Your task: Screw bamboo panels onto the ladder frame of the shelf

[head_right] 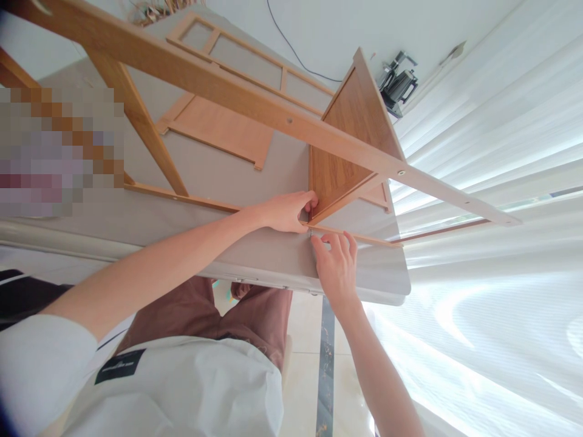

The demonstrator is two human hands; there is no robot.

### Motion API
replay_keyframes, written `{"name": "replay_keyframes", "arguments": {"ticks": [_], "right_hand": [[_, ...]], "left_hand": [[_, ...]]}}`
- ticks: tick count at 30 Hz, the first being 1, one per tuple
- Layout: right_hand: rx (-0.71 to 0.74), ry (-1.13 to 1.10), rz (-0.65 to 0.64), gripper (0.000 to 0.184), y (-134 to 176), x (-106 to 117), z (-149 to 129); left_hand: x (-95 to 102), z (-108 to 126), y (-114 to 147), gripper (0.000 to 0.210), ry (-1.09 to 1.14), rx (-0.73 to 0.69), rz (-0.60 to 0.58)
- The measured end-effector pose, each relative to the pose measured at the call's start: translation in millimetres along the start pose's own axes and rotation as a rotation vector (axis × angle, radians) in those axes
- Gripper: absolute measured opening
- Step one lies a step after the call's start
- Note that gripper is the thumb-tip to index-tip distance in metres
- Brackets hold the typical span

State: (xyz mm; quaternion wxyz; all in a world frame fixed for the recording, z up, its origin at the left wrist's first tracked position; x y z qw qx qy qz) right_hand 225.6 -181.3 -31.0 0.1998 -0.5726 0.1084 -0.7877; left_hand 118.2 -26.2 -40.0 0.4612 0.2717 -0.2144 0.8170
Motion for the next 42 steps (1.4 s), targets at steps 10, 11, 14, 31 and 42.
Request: {"name": "replay_keyframes", "arguments": {"ticks": [10, 11, 14, 31, 42], "right_hand": [[0.001, 0.01, 0.012, 0.029, -5.0, 2.5, -1.7], [0.0, 0.012, 0.01, 0.03, -5.4, 2.5, -1.7], [-0.005, 0.019, 0.001, 0.031, -6.6, 2.8, -1.7], [-0.019, -0.085, -0.029, 0.018, -7.9, -0.5, -0.5], [-0.041, -0.093, 0.007, 0.018, -4.1, -2.0, 1.4]], "left_hand": [[-0.4, -0.2, -0.8, 0.049, -0.005, 0.005, -0.008], [-0.4, 0.0, -0.6, 0.049, -0.006, 0.006, -0.009], [-0.4, 0.5, -0.3, 0.048, -0.006, 0.005, -0.009], [-2.1, -2.0, -1.6, 0.049, -0.011, -0.003, 0.0], [-1.2, -1.9, -1.3, 0.048, -0.007, -0.012, 0.004]]}}
Point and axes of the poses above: each hand's wrist, its own y-axis away from the middle knuckle, its own x-axis out of the back of the hand, z = x × y, the point moved 4 cm from there along -y, towards the middle knuckle, and after that the axes turned 5 degrees about y, right-handed, at the moved point
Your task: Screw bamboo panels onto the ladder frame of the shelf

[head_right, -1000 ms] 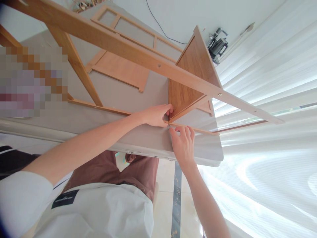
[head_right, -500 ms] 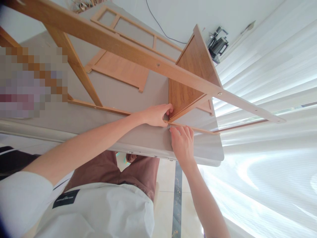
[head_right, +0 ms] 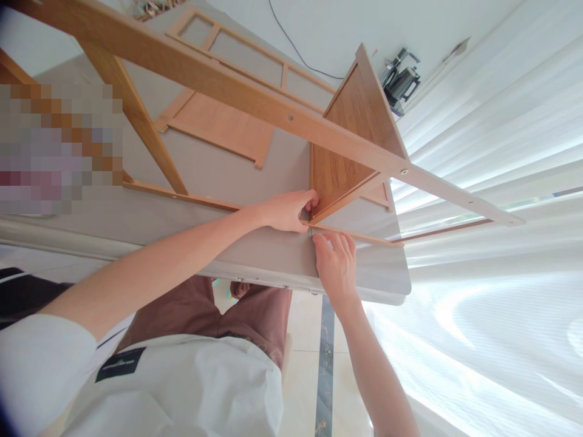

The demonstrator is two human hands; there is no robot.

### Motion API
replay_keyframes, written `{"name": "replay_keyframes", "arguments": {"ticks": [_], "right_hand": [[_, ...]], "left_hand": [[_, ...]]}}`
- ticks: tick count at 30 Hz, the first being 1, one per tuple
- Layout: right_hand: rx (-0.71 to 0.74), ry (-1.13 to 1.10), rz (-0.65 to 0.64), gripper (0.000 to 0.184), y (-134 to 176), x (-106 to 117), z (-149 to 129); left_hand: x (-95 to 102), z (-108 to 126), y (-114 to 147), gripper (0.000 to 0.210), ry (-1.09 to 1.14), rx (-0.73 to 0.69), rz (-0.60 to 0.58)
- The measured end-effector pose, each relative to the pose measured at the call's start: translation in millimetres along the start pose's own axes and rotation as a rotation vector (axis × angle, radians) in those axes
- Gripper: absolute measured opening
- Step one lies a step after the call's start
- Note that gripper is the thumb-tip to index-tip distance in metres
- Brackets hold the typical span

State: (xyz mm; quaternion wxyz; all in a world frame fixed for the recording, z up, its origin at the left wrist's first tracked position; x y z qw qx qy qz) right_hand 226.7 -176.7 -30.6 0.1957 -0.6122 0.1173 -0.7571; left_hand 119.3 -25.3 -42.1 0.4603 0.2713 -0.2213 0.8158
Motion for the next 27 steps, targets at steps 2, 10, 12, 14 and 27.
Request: {"name": "replay_keyframes", "arguments": {"ticks": [2, 10, 12, 14, 27], "right_hand": [[0.006, -0.005, -0.005, 0.017, -0.7, 0.4, -0.5], [0.025, -0.045, -0.015, 0.021, 4.6, 1.1, 2.9], [0.041, -0.028, -0.005, 0.023, 6.1, 1.7, 3.8], [0.055, 0.008, -0.004, 0.024, 6.9, 1.7, 4.4], [0.063, 0.078, -0.007, 0.025, 3.6, -1.4, 3.2]], "left_hand": [[-0.2, 0.0, 0.1, 0.047, -0.001, 0.0, 0.004], [-0.7, -0.6, -0.2, 0.049, -0.003, 0.001, -0.004], [-0.6, -0.6, -0.4, 0.049, 0.002, 0.0, 0.003], [-0.6, -0.7, -0.4, 0.049, 0.009, 0.007, 0.005], [-0.3, 0.0, 0.1, 0.049, 0.01, 0.02, -0.004]]}}
Point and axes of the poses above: each hand's wrist, its own y-axis away from the middle knuckle, its own x-axis out of the back of the hand, z = x × y, the point moved 4 cm from there along -y, towards the middle knuckle, and after that the axes turned 5 degrees about y, right-handed, at the moved point
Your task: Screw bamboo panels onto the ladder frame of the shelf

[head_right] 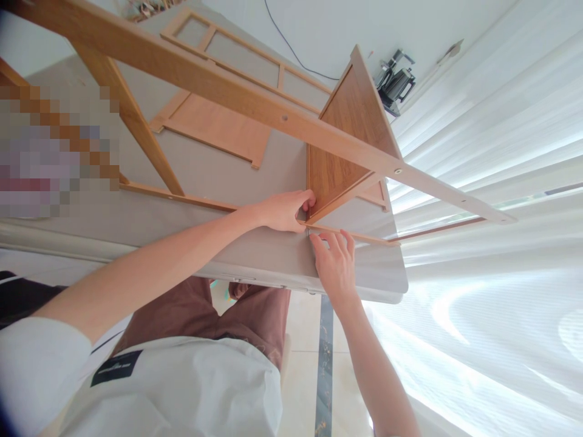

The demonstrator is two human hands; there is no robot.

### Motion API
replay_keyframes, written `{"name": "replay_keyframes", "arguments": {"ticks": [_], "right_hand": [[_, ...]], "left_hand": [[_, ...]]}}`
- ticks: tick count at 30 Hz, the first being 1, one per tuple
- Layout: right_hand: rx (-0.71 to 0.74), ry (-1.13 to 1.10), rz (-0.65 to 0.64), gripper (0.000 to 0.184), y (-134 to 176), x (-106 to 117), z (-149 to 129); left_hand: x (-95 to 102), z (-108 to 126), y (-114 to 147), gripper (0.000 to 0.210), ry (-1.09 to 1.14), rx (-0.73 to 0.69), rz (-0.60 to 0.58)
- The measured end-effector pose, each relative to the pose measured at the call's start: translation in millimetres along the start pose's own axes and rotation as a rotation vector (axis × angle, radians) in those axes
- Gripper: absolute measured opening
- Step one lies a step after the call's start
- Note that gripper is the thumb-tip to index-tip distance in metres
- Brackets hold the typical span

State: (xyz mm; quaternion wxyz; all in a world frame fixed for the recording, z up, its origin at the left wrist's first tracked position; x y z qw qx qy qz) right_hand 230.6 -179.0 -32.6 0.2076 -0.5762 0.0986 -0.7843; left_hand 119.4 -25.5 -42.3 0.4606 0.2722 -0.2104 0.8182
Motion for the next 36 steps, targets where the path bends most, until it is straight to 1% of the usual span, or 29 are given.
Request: {"name": "replay_keyframes", "arguments": {"ticks": [4, 18, 26, 32, 36], "right_hand": [[-0.006, -0.012, 0.005, 0.027, -0.6, 1.8, -1.4], [0.003, 0.019, 0.02, 0.031, -0.7, 2.6, -2.7], [-0.012, -0.001, 0.046, 0.028, -1.0, 4.5, -4.2], [-0.018, -0.002, 0.037, 0.026, -1.0, 2.9, -3.7], [-0.018, 0.0, 0.039, 0.028, -2.2, 4.0, -4.1]], "left_hand": [[0.5, 1.0, 0.0, 0.048, -0.005, -0.014, 0.001], [1.7, 2.3, 1.1, 0.051, 0.005, 0.004, -0.01], [2.2, 2.7, 0.8, 0.048, -0.003, -0.009, 0.001], [1.7, 2.3, 1.2, 0.049, -0.012, -0.001, 0.001], [1.5, 1.8, 0.8, 0.048, -0.009, -0.007, -0.001]]}}
Point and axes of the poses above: each hand's wrist, its own y-axis away from the middle knuckle, its own x-axis out of the back of the hand, z = x × y, the point moved 4 cm from there along -y, towards the middle knuckle, and after that the axes turned 5 degrees about y, right-handed, at the moved point
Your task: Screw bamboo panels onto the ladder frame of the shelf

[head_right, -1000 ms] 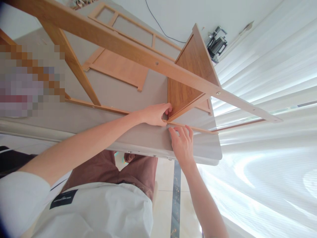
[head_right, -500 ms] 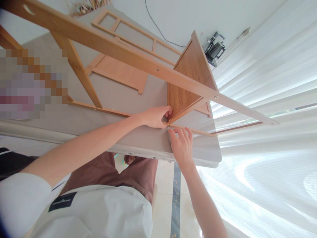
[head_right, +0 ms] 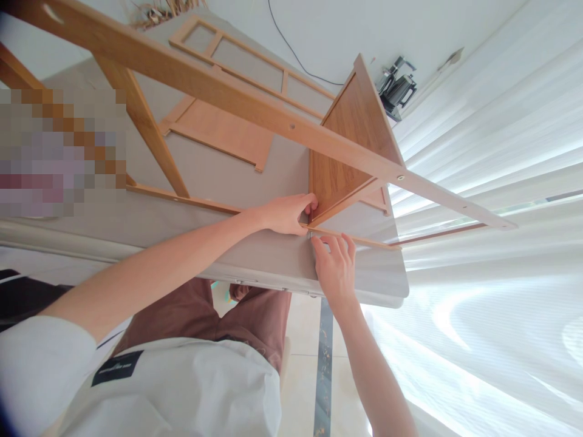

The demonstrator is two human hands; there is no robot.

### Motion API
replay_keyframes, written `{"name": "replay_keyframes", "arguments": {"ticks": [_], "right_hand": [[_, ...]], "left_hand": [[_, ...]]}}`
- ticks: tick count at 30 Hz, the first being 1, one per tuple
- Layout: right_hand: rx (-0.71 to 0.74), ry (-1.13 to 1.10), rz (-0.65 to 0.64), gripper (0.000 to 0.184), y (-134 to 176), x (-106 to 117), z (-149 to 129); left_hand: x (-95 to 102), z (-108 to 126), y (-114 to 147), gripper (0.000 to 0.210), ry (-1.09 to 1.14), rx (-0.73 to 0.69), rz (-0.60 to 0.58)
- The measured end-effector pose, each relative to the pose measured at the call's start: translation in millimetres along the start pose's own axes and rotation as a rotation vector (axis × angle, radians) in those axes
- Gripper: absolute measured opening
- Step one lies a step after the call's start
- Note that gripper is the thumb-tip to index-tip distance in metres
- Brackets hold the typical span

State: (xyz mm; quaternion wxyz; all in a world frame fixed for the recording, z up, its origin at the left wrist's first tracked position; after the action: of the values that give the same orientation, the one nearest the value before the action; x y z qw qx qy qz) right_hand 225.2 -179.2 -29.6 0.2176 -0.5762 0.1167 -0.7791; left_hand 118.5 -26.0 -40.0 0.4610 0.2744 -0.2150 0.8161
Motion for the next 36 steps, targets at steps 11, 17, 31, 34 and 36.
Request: {"name": "replay_keyframes", "arguments": {"ticks": [11, 17, 31, 34, 36], "right_hand": [[0.012, 0.022, -0.044, 0.026, -5, 3, 0], [0.008, -0.033, -0.038, 0.021, -5, 0, 0], [0.008, 0.001, -0.025, 0.025, 5, 0, -1], [0.009, 0.042, -0.008, 0.031, 5, 1, -2], [0.007, 0.056, -0.003, 0.034, 5, 0, -3]], "left_hand": [[-1.2, -1, 0, 0.049, 0.009, 0.004, 0.002], [-1.7, -1, -1, 0.049, 0.001, -0.002, 0.009], [-1.2, -1, 0, 0.048, 0.006, -0.011, 0.006], [-1.1, -1, 0, 0.049, 0.004, -0.006, 0.0], [-0.8, -1, 0, 0.049, 0.002, -0.001, -0.008]]}}
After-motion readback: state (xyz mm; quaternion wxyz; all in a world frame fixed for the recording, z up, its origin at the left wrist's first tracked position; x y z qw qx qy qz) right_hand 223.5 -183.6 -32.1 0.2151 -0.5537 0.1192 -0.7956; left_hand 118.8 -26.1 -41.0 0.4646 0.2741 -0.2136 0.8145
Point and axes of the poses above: each hand's wrist, its own y-axis away from the middle knuckle, its own x-axis out of the back of the hand, z = x × y, the point moved 4 cm from there along -y, towards the middle knuckle, and after that the axes turned 5 degrees about y, right-handed, at the moved point
